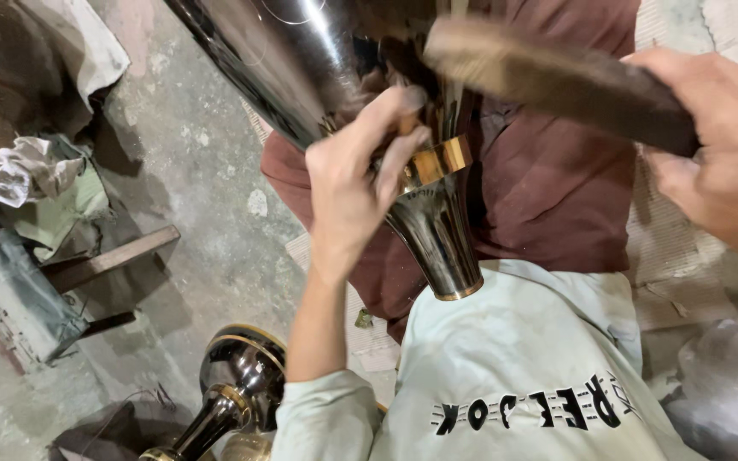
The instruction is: The person sits on the floor and uses a wooden mallet to repeatedly strike a small wooden tool placed on the rim of a large polished metal vase. The person rotates the vase slightly between strikes to work around the circumference.
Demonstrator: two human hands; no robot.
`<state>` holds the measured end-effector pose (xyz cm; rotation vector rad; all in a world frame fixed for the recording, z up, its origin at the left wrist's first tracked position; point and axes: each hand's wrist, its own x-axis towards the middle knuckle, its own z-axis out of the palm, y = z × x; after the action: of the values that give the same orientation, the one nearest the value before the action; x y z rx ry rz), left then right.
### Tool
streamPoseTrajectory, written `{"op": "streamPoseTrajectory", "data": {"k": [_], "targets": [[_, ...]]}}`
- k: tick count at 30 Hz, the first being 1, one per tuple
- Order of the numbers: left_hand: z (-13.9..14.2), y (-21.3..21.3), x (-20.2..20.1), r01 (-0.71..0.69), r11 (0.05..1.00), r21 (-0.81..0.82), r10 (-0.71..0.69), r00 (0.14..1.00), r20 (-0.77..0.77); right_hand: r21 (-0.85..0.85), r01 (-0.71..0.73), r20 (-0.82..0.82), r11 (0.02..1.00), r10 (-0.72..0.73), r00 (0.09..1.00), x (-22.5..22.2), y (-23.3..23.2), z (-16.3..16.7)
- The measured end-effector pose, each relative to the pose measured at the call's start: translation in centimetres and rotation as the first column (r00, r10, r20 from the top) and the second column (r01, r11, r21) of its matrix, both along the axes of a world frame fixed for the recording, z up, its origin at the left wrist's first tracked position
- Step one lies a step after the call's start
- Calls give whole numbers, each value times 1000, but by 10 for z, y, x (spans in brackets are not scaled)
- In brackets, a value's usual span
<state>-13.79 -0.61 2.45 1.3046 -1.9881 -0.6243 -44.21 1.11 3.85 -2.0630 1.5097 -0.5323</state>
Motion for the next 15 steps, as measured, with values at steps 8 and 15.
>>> {"op": "streamPoseTrajectory", "data": {"k": [8, 15], "targets": [[-40, 34, -27, -368, 930, -4, 336, 854, -398, -113, -162, -249, 980, 130, 960, 10, -29, -4], [-50, 33, -32, -341, 933, -117, 229, 811, -538, 12, -135, 30, 991, 135, 990, -7, -38, 3]]}}
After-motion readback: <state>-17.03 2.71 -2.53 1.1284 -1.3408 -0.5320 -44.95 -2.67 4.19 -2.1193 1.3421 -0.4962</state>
